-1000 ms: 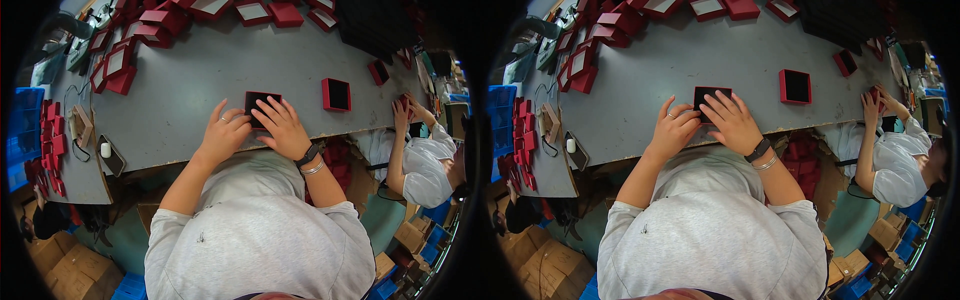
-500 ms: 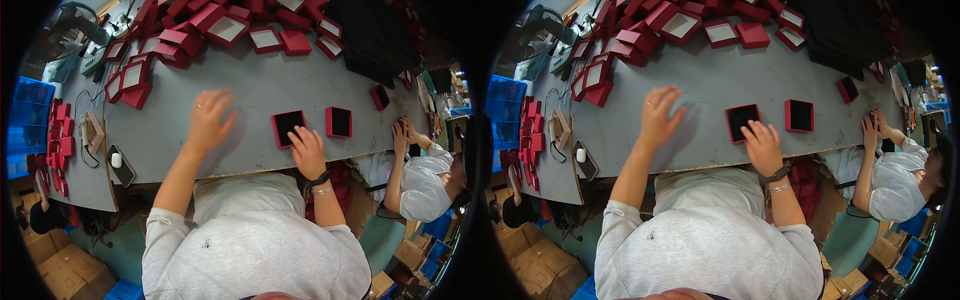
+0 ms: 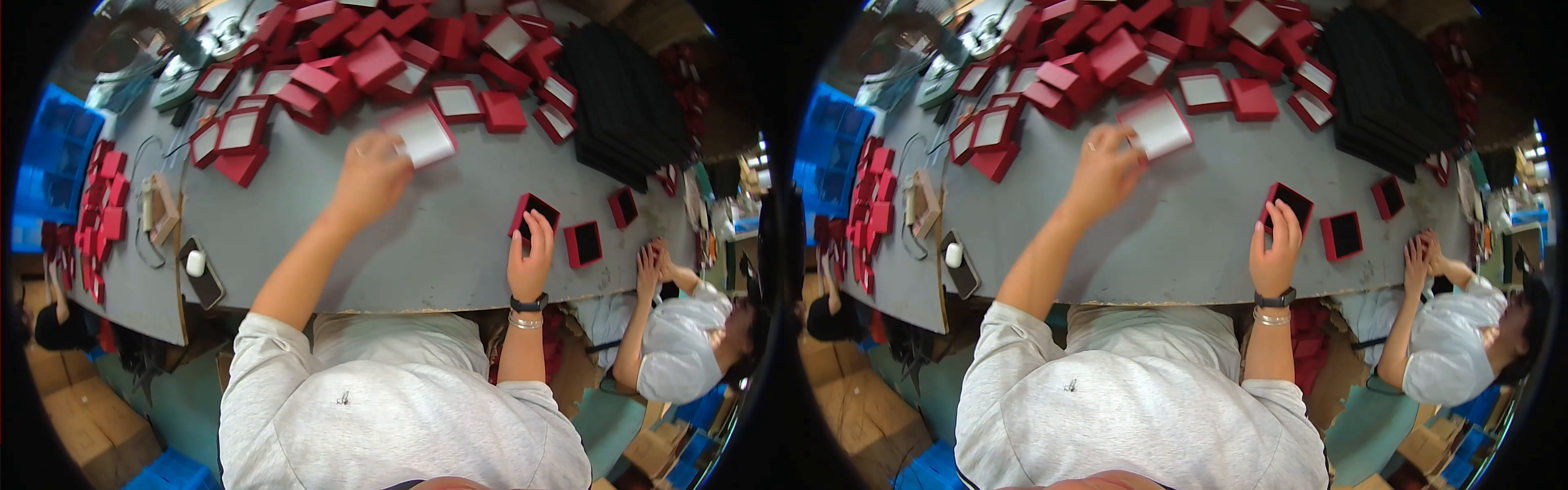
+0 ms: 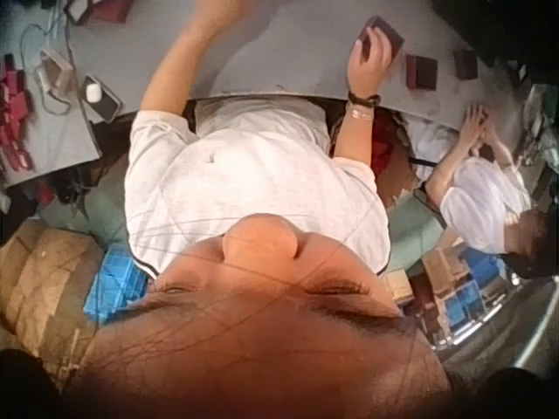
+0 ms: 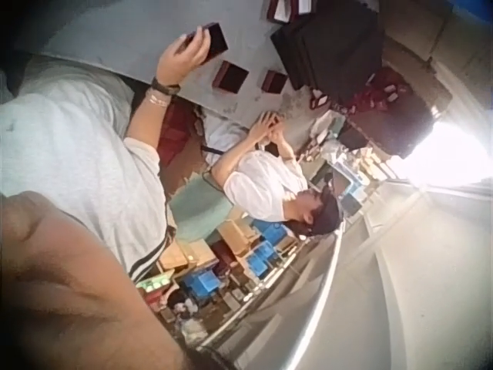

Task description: Placing black foam inserts into small red jewelry boxes on a production line.

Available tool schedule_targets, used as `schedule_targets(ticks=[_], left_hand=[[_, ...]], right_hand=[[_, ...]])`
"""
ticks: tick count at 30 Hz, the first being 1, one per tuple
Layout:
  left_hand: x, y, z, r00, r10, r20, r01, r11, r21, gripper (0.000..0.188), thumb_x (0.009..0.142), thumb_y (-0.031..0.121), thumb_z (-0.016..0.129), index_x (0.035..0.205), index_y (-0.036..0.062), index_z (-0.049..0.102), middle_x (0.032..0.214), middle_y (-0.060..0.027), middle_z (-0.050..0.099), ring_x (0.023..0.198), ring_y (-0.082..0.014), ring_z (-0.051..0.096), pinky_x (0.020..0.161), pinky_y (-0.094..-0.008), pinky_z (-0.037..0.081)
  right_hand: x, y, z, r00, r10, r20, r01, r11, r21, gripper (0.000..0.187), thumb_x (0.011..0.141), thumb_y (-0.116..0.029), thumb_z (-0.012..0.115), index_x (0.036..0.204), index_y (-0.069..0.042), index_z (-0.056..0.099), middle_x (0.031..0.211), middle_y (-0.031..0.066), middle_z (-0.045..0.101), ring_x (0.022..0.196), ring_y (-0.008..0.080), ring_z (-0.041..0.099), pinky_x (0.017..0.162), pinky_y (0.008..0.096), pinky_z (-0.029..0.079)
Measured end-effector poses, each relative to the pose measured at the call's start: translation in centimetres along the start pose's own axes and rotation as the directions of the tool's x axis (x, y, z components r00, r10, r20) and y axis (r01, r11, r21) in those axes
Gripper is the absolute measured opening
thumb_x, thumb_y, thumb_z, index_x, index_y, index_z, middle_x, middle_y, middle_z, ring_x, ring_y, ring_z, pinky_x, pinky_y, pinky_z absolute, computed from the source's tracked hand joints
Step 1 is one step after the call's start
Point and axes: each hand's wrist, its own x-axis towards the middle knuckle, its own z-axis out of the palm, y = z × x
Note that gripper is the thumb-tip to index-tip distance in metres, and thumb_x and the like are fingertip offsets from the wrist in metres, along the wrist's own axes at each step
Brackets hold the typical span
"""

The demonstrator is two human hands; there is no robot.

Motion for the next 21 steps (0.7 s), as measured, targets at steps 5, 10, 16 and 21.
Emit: schedule_targets(ticks=[5,10,16,21], left_hand=[[-13.2,6.0,-4.0,0.964,-0.145,0.221,0.138,0.989,0.048,0.022,0.076,0.012,0.075,0.098,0.0144,0.070,0.129,-0.0097,0.057,0.124,-0.0338,0.049,0.106,-0.0486,0.039],[-19.0,8.3,-7.3,0.868,-0.463,0.178,0.468,0.884,0.018,0.028,0.079,0.017,0.077,0.104,0.0129,0.066,0.136,-0.0107,0.053,0.129,-0.0354,0.044,0.109,-0.0499,0.037],[-19.2,6.2,-6.1,0.882,-0.458,0.110,0.464,0.885,-0.035,0.026,0.079,0.019,0.079,0.101,0.0105,0.067,0.132,-0.0139,0.057,0.125,-0.0383,0.048,0.107,-0.0503,0.039],[-18.5,5.8,-5.1,0.871,-0.489,0.050,0.489,0.872,0.020,0.026,0.076,0.016,0.080,0.099,0.0093,0.068,0.129,-0.0159,0.058,0.121,-0.0397,0.050,0.102,-0.0510,0.041]], right_hand=[[-3.3,-3.0,3.0,0.969,-0.022,0.246,-0.045,0.963,0.265,0.037,0.090,-0.004,0.065,0.127,-0.002,0.061,0.136,0.0146,0.056,0.123,0.0328,0.055,0.103,0.0417,0.045],[-3.9,-4.6,4.1,0.864,-0.260,0.432,0.234,0.966,0.115,0.049,0.086,-0.017,0.072,0.131,-0.004,0.059,0.140,0.0156,0.054,0.128,0.0351,0.051,0.107,0.0464,0.041],[-4.9,-3.8,3.2,0.885,-0.215,0.413,0.115,0.960,0.254,0.055,0.085,-0.023,0.075,0.134,-0.005,0.057,0.143,0.0164,0.051,0.129,0.0378,0.051,0.107,0.0475,0.041],[3.9,-2.1,-0.5,0.985,-0.156,0.072,0.133,0.957,0.258,0.056,0.084,-0.018,0.077,0.134,-0.004,0.056,0.140,0.0182,0.052,0.129,0.0382,0.050,0.108,0.0453,0.042]])
